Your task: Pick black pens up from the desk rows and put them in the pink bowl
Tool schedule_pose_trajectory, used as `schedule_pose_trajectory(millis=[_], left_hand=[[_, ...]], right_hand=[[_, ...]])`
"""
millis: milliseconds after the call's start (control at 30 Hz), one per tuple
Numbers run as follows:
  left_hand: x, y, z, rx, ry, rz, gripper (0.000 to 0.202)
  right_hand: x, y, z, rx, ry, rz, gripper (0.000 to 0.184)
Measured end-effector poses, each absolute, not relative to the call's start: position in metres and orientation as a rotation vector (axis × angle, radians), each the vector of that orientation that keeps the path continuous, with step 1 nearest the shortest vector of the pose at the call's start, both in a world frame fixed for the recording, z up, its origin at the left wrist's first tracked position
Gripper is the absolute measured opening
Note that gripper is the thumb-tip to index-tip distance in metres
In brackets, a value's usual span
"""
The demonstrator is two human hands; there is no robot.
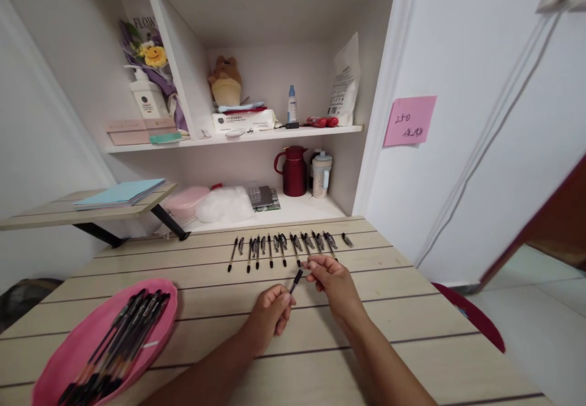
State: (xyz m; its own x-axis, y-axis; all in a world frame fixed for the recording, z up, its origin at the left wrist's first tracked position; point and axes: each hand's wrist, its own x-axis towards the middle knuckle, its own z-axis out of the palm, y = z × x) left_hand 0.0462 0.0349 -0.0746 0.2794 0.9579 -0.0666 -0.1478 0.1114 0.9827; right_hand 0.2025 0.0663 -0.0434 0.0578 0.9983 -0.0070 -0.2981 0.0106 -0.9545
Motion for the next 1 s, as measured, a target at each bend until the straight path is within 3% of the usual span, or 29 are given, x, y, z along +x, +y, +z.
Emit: schedule_pose_trajectory(millis=[1000], left_hand=[[0.05,0.035,-0.082,1.156,1.016,1.051,0.023]], right_hand=[[0.197,0.059,-0.05,-1.048,-0.963,1.351,0.034]])
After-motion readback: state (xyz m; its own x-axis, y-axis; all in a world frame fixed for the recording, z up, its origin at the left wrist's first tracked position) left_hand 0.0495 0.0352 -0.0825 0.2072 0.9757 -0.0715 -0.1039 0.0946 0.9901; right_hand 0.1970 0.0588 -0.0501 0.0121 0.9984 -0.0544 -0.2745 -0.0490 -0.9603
